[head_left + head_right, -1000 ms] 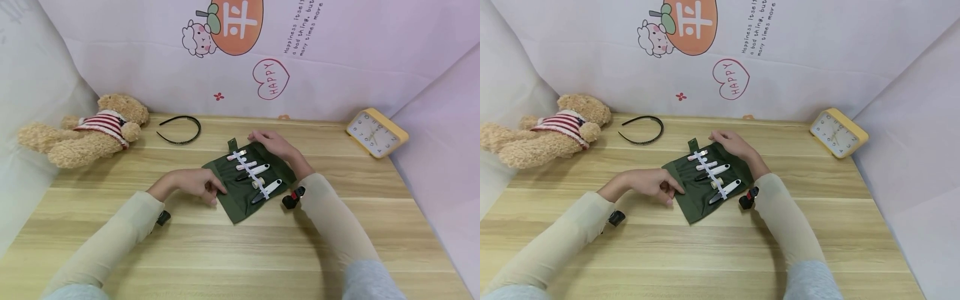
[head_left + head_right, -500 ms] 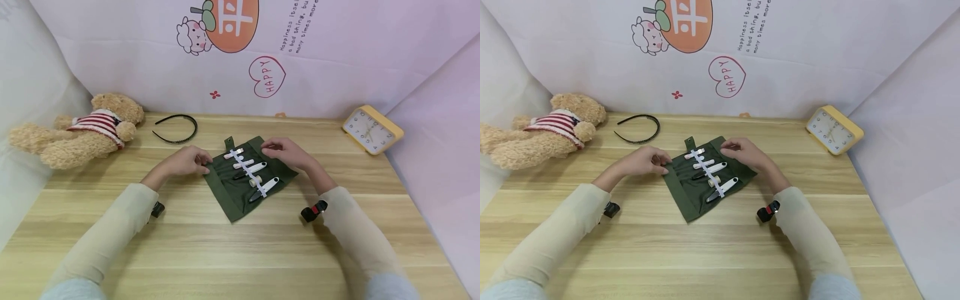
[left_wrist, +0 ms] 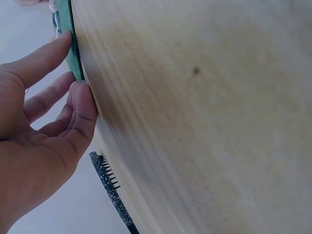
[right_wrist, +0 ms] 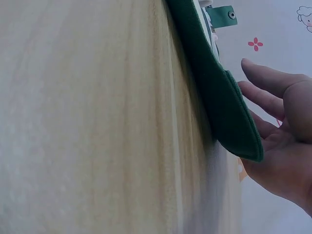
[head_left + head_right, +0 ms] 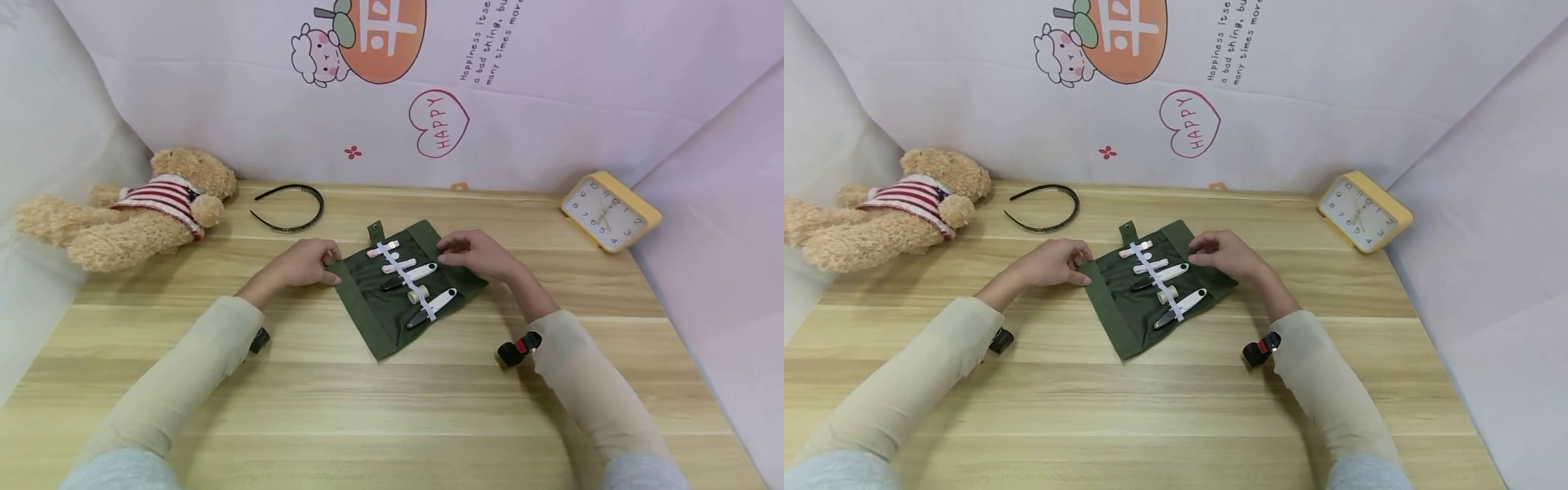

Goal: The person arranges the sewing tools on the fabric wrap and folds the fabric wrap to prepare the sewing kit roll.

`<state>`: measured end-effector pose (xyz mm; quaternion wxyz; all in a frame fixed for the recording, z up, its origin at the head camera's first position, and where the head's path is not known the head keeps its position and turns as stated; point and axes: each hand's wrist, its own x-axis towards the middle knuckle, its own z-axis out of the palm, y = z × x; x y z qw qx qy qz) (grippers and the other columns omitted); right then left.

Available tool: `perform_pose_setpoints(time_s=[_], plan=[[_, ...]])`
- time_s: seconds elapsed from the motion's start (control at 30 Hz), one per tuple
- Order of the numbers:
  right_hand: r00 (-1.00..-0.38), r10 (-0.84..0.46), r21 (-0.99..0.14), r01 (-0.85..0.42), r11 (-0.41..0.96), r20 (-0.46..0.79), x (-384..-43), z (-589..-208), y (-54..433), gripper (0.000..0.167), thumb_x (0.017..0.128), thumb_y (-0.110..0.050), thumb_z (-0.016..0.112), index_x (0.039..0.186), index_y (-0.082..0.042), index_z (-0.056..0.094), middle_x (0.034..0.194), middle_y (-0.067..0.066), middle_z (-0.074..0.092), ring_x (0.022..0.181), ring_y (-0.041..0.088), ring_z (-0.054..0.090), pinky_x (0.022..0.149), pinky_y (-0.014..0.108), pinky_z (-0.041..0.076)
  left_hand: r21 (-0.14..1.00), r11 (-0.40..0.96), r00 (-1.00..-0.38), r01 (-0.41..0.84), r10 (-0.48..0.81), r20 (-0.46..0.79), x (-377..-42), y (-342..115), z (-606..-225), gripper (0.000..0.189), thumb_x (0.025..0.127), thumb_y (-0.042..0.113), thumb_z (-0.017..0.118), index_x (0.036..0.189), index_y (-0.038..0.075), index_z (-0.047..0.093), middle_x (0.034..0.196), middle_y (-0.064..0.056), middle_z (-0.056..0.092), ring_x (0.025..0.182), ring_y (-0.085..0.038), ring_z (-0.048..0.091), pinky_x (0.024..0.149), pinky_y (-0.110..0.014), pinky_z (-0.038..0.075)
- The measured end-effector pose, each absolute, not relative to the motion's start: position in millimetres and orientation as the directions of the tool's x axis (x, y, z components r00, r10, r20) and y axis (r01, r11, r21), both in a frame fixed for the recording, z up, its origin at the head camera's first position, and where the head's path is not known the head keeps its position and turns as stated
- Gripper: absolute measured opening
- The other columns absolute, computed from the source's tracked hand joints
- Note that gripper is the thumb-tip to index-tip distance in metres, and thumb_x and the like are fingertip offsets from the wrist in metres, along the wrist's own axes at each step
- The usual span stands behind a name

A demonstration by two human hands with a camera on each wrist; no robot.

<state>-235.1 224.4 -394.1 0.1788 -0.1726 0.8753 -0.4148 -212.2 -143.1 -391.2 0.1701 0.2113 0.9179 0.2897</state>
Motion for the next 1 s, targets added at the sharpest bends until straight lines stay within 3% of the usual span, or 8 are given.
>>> perform_pose_setpoints(time_s=[0.33, 0.67, 1.0], plan=[[-0.874, -0.457, -0.787, -0.161, 0.595, -0.167, -235, -396, 226, 0.035, 0.098, -0.017, 0.07, 0.127, 0.002, 0.065, 0.12, 0.018, 0.065, 0.11, 0.03, 0.059, 0.095, 0.042, 0.046, 0.609, 0.745, -0.856, 0.271, 0.475, -0.201, -213, -143, -391, 0.04, 0.087, 0.014, 0.083, 0.12, 0.0, 0.066, 0.109, -0.014, 0.064, 0.102, -0.03, 0.058, 0.094, -0.046, 0.047], [-0.864, -0.472, -0.798, -0.155, 0.582, -0.176, -231, -394, 228, 0.037, 0.098, -0.018, 0.07, 0.128, 0.002, 0.065, 0.123, 0.019, 0.065, 0.113, 0.031, 0.059, 0.1, 0.045, 0.045, 0.599, 0.744, -0.853, 0.297, 0.488, -0.183, -221, -143, -394, 0.042, 0.092, 0.01, 0.076, 0.128, -0.004, 0.062, 0.123, -0.025, 0.064, 0.116, -0.038, 0.059, 0.101, -0.051, 0.046], [-0.84, -0.513, -0.808, -0.175, 0.562, -0.176, -229, -396, 229, 0.036, 0.097, -0.017, 0.072, 0.127, 0.002, 0.065, 0.118, 0.016, 0.067, 0.107, 0.027, 0.059, 0.091, 0.034, 0.047, 0.608, 0.76, -0.889, 0.23, 0.418, -0.186, -229, -148, -394, 0.039, 0.095, 0.009, 0.073, 0.13, -0.002, 0.061, 0.128, -0.026, 0.059, 0.117, -0.039, 0.057, 0.102, -0.052, 0.044]])
